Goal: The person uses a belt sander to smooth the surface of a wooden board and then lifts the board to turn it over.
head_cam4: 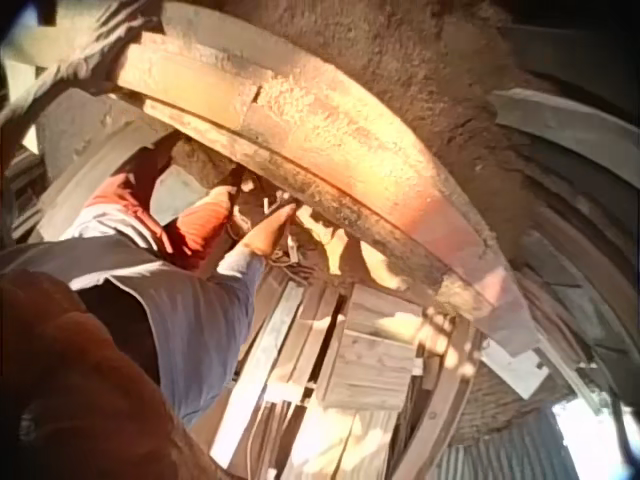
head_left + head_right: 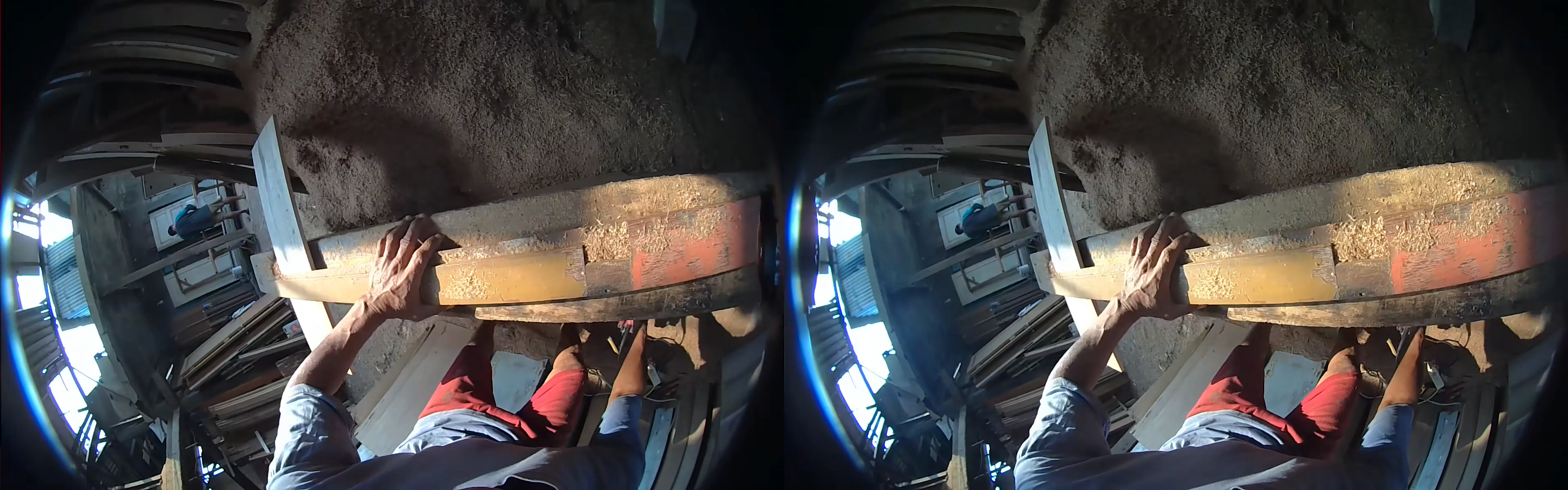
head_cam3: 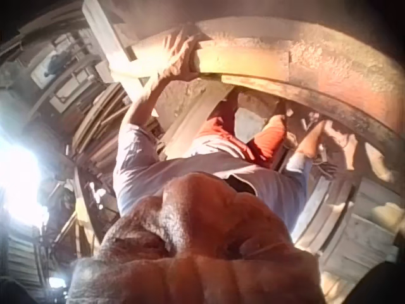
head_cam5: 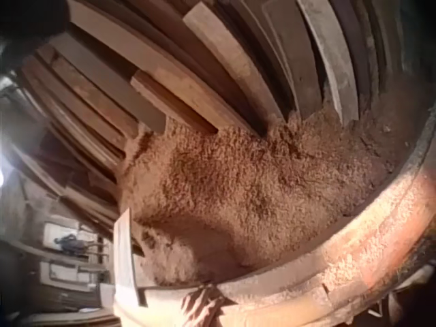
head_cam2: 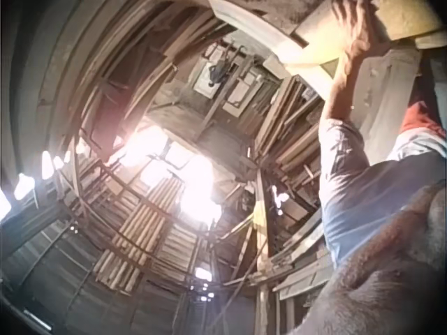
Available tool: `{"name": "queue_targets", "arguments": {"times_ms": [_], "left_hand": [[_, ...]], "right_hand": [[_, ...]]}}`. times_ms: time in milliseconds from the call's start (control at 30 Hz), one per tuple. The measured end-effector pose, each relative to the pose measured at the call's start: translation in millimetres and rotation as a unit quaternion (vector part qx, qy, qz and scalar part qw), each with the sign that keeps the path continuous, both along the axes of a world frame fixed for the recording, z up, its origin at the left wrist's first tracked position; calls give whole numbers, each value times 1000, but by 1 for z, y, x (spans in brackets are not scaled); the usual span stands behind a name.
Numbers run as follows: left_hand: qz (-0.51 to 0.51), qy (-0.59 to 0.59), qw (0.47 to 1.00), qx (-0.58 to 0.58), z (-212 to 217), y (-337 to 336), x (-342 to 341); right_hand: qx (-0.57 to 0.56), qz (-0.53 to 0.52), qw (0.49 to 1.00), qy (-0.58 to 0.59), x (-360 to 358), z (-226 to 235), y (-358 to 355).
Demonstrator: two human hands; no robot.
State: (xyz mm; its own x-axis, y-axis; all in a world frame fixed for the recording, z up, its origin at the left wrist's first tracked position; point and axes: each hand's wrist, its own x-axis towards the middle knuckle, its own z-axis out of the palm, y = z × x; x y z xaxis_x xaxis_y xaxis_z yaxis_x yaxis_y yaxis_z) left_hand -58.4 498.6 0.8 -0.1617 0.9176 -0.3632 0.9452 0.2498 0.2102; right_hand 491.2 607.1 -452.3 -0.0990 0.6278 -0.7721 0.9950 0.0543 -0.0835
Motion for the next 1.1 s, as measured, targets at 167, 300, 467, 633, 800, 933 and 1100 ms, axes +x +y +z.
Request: {"name": "queue_targets", "arguments": {"times_ms": [167,300,467,633,800,933,1100], "left_hand": [[0,-29,998,60,10,-1,-7],[14,-43,994,102,16,-21,-10],[24,-54,990,128,10,-47,-14],[82,-35,957,276,8,-84,2],[334,18,896,291,8,-234,7],[455,73,873,160,10,-398,12],[766,152,609,139,-4,-520,76]], "right_hand": [[16,32,996,82,-85,83,15],[-13,87,984,155,-160,169,-12],[-79,163,966,183,-234,285,-70],[-193,233,922,243,-274,309,-116],[-247,349,901,81,-333,373,-178],[-299,304,886,182,-381,419,-244],[-192,450,846,213,-407,420,-294]]}}
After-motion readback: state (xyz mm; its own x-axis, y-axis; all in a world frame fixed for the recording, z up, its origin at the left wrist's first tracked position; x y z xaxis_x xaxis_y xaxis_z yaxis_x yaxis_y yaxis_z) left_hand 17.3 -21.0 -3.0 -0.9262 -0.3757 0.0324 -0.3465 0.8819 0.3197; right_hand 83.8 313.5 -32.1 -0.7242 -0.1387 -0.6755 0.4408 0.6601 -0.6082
